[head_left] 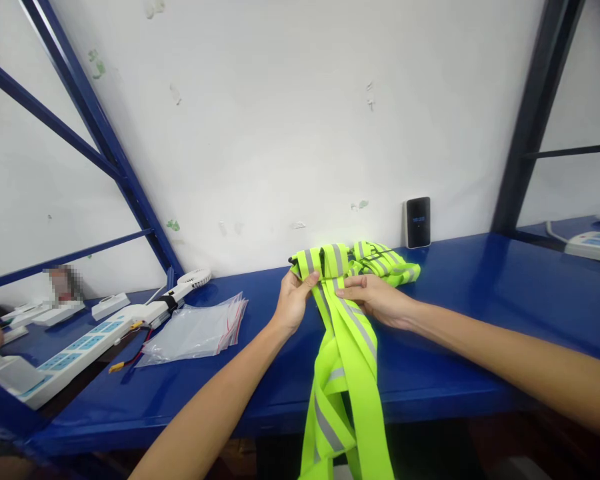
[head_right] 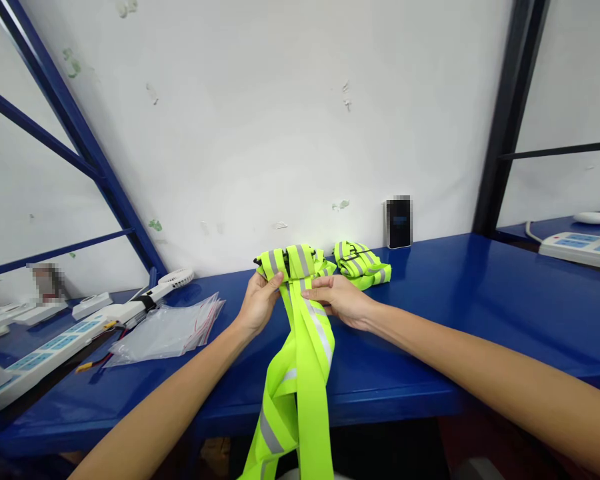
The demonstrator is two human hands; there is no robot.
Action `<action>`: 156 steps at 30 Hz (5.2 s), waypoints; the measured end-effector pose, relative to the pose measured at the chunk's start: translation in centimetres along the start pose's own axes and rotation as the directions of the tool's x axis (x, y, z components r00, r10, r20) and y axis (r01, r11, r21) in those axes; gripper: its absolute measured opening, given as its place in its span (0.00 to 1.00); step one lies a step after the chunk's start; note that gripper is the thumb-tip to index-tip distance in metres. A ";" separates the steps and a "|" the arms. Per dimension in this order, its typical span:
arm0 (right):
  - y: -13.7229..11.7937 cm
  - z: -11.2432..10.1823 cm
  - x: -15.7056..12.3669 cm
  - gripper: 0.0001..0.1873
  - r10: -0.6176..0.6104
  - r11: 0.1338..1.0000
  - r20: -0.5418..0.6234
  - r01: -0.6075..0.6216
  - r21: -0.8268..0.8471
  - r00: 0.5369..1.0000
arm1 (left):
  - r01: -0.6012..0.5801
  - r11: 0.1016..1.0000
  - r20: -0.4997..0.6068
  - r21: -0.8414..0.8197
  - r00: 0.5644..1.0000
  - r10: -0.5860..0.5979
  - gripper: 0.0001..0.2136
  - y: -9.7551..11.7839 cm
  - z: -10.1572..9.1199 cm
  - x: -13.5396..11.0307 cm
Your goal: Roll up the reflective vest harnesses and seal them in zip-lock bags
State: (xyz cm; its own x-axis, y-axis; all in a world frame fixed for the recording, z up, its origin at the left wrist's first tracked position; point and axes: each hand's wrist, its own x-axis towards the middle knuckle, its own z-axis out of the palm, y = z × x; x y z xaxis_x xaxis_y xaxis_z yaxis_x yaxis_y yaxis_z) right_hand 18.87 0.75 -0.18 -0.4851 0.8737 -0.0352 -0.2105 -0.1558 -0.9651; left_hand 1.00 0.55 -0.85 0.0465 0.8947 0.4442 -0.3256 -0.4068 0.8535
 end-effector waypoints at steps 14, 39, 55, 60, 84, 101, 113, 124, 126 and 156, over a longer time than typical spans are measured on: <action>-0.6 -0.2 -0.2 0.14 -0.080 0.971 -0.094 0.056 -0.234 0.992 | 0.033 0.997 0.012 0.073 0.999 -0.034 0.17 -0.1 -0.3 0.0; 1.5 -0.5 0.4 0.16 -0.324 0.874 0.006 0.302 -0.380 0.946 | -0.035 0.978 0.116 0.204 0.993 0.011 0.14 0.1 -0.8 0.3; 1.6 -0.8 1.3 0.16 -0.440 0.860 0.030 0.431 -0.274 0.897 | -0.076 0.978 0.113 0.193 0.992 0.055 0.16 -0.6 -0.3 0.2; 1.1 -0.3 0.7 0.16 -0.407 0.881 0.049 0.407 -0.244 0.912 | -0.059 0.976 0.120 0.208 0.992 0.035 0.16 -0.9 -0.6 -0.1; 0.5 0.3 0.2 0.11 -0.108 0.952 0.134 0.063 0.300 0.985 | -0.119 0.932 0.209 0.344 0.977 0.048 0.13 -1.1 -2.0 0.6; 1.1 -0.1 0.1 0.26 -0.291 0.956 -0.006 0.291 0.036 0.957 | 0.317 0.948 0.072 0.039 0.945 -0.319 0.44 -0.4 -1.0 -0.1; 0.6 -0.8 -0.6 0.41 -0.488 0.685 0.076 0.435 -0.585 0.870 | 0.339 0.937 0.126 0.080 0.929 -0.347 0.23 -0.9 -0.3 -0.8; 1.9 -1.1 0.1 0.42 -0.521 0.688 0.168 0.529 -0.497 0.837 | 0.217 0.961 0.116 0.174 0.964 -0.238 0.25 -0.4 -0.8 -0.7; 1.8 -0.9 0.2 0.43 -0.551 0.694 0.093 0.517 -0.500 0.829 | 0.154 0.973 0.074 0.172 0.983 -0.169 0.25 -0.2 -0.8 -0.4; 1.9 -0.2 0.3 0.11 -0.131 0.977 0.164 0.155 -0.144 0.978 | -0.094 0.953 -0.068 0.288 0.991 0.119 0.20 0.5 -0.9 0.2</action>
State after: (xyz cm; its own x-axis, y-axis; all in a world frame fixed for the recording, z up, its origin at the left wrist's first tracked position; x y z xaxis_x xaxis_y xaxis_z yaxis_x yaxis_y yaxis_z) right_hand 18.51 0.83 -2.11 -0.5861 0.7990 0.1344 -0.1584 0.0497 -0.9861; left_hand -0.01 0.69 -0.55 -0.0565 0.8506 0.5228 -0.0426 -0.5252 0.8499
